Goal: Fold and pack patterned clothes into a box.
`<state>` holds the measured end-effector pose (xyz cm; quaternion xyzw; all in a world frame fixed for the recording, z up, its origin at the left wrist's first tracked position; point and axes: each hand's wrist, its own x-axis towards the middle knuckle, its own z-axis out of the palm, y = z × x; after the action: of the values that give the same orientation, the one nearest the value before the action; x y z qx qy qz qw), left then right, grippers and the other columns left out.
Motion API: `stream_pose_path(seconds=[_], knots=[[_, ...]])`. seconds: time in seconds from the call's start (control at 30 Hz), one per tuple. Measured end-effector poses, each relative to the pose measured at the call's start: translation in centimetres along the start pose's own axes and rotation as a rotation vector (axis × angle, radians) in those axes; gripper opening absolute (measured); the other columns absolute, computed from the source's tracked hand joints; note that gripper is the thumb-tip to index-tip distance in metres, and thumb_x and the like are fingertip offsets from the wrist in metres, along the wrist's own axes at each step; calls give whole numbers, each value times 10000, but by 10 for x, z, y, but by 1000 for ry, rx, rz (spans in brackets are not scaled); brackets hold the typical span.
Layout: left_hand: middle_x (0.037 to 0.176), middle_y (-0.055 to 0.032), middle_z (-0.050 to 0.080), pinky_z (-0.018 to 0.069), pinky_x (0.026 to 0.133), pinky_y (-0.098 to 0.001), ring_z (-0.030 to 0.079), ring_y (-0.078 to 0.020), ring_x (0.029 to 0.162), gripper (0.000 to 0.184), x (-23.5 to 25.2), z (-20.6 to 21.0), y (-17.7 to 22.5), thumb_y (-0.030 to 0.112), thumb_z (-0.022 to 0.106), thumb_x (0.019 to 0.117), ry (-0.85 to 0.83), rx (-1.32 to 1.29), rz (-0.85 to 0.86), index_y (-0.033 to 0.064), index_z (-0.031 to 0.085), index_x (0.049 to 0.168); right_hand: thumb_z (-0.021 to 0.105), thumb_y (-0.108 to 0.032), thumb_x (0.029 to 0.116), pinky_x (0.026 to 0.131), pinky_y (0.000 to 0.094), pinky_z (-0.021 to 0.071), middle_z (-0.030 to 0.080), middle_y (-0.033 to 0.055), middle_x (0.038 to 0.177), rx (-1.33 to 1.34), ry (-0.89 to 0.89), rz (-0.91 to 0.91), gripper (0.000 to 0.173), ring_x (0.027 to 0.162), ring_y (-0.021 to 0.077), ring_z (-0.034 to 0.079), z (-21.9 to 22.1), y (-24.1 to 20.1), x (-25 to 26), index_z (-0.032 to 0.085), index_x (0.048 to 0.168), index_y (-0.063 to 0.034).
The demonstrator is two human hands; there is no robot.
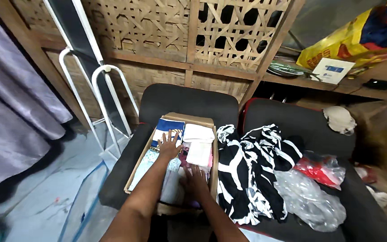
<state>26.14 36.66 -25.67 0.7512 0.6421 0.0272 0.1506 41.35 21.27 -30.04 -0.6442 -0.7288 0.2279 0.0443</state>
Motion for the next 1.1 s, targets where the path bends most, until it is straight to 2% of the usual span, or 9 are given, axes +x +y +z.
stream_pose_path(seconds=[0.17,0.3,0.37,0.47,0.67,0.83,0.93,1.03,1.1], knots=[[1697,-193,178,72,1192,-729,110,-458,1561,801,-67,-10,-7,682,396,1006,54,-166,44,190,295,1630,399,-618,1031,1222,638,188,333,165,1646,46,148,-108,671,1537,367,265,6,10,-8,406,1587,-242],[1678,-220,222,68,1183,-745,127,-466,1556,749,-136,26,-30,651,389,1011,275,-155,11,167,408,1582,359,-647,1030,1228,640,154,279,150,1672,54,112,-94,702,1555,371,208,7,8,-8,352,1610,-251],[1666,-240,242,81,1175,-752,143,-490,1546,753,-154,43,-38,647,386,1012,315,-105,-2,146,422,1573,345,-640,1038,1237,642,95,204,154,1696,66,44,-77,715,1572,376,129,1,7,-8,290,1632,-245],[1662,-246,250,117,1164,-755,167,-502,1537,772,-164,65,-47,652,386,1000,354,-9,11,150,398,1587,352,-632,1040,1245,627,73,173,163,1702,53,32,-65,727,1574,383,107,2,2,-14,254,1642,-237],[1678,-232,213,103,1174,-742,134,-486,1549,749,-161,63,-44,639,375,1022,289,36,-14,169,361,1604,435,-471,1067,1249,623,72,95,184,1711,34,34,24,681,1575,400,80,4,-15,-58,226,1648,-182],[1682,-231,197,102,1181,-733,125,-482,1553,745,-163,66,-46,627,368,1029,296,32,-14,160,346,1609,419,-401,1080,1251,594,139,274,165,1671,19,133,-20,534,1555,389,201,18,-7,-88,433,1569,-188],[1680,-229,208,104,1181,-730,133,-472,1554,744,-161,65,-46,627,368,1031,293,36,-18,156,349,1607,459,-377,1075,1264,535,147,389,146,1620,186,185,-108,464,1542,341,264,14,1,-100,573,1464,-153],[1682,-228,203,93,1182,-731,124,-468,1557,741,-161,64,-46,622,373,1032,289,28,-20,158,346,1609,569,-287,1028,1184,538,354,557,197,1471,449,464,-150,376,1425,367,462,8,23,-111,696,1308,-71],[1682,-228,202,97,1184,-729,126,-471,1556,737,-162,64,-47,620,375,1032,290,23,-22,161,350,1607,562,-265,1024,1143,548,399,597,181,1426,458,579,-32,360,1373,365,512,-6,50,-119,707,1285,-63]])
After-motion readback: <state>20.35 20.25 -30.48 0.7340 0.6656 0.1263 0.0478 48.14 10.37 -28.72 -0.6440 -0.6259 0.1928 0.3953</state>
